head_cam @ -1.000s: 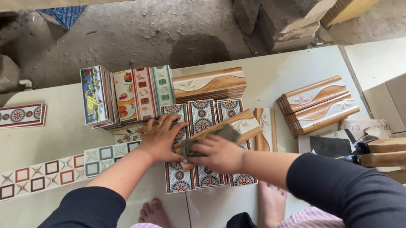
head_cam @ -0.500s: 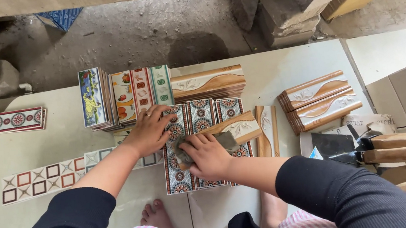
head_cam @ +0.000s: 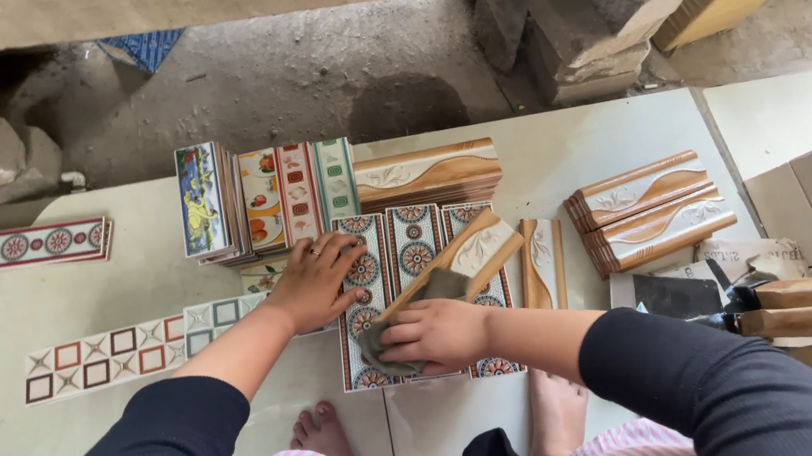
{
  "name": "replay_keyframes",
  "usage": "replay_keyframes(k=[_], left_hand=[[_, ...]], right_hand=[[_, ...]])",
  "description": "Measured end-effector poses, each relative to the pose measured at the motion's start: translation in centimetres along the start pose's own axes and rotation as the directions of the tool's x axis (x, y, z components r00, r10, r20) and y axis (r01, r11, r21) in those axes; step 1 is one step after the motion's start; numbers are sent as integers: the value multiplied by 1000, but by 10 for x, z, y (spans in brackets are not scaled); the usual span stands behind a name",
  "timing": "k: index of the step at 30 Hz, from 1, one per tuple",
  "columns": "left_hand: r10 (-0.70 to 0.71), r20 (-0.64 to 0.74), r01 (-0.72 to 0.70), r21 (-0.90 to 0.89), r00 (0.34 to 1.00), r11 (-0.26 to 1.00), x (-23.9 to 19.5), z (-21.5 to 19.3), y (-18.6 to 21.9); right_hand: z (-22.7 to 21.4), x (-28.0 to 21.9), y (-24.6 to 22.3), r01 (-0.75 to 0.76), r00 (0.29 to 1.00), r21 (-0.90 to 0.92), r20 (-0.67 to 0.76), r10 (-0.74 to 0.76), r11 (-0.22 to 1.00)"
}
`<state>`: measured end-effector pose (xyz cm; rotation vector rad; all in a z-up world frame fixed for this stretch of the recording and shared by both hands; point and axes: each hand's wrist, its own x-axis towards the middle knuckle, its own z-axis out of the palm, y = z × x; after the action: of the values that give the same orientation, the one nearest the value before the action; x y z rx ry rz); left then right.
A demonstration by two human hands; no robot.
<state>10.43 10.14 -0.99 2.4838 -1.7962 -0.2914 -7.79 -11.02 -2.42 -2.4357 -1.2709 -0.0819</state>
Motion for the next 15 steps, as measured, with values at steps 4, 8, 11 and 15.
replay_keyframes(k=[4,8,11,15], left_hand=[[-25,-41,23,-34,999,999,-5,7,7],[-43,-41,40,-61,998,997,-3,21,20],[-107,-29,102,-145,994,984,7,25,27],[-148,27,149,-285,989,947,11,11,48]], right_hand=[[-9,-2,-4,10,1000,-26,2,-10,1000],[9,3,-7,8,998,-145,-59,-17,989],[18,9,-12,13,988,-249,-145,-51,968],[21,17,-19,75,963,-288,-229,-145,955]])
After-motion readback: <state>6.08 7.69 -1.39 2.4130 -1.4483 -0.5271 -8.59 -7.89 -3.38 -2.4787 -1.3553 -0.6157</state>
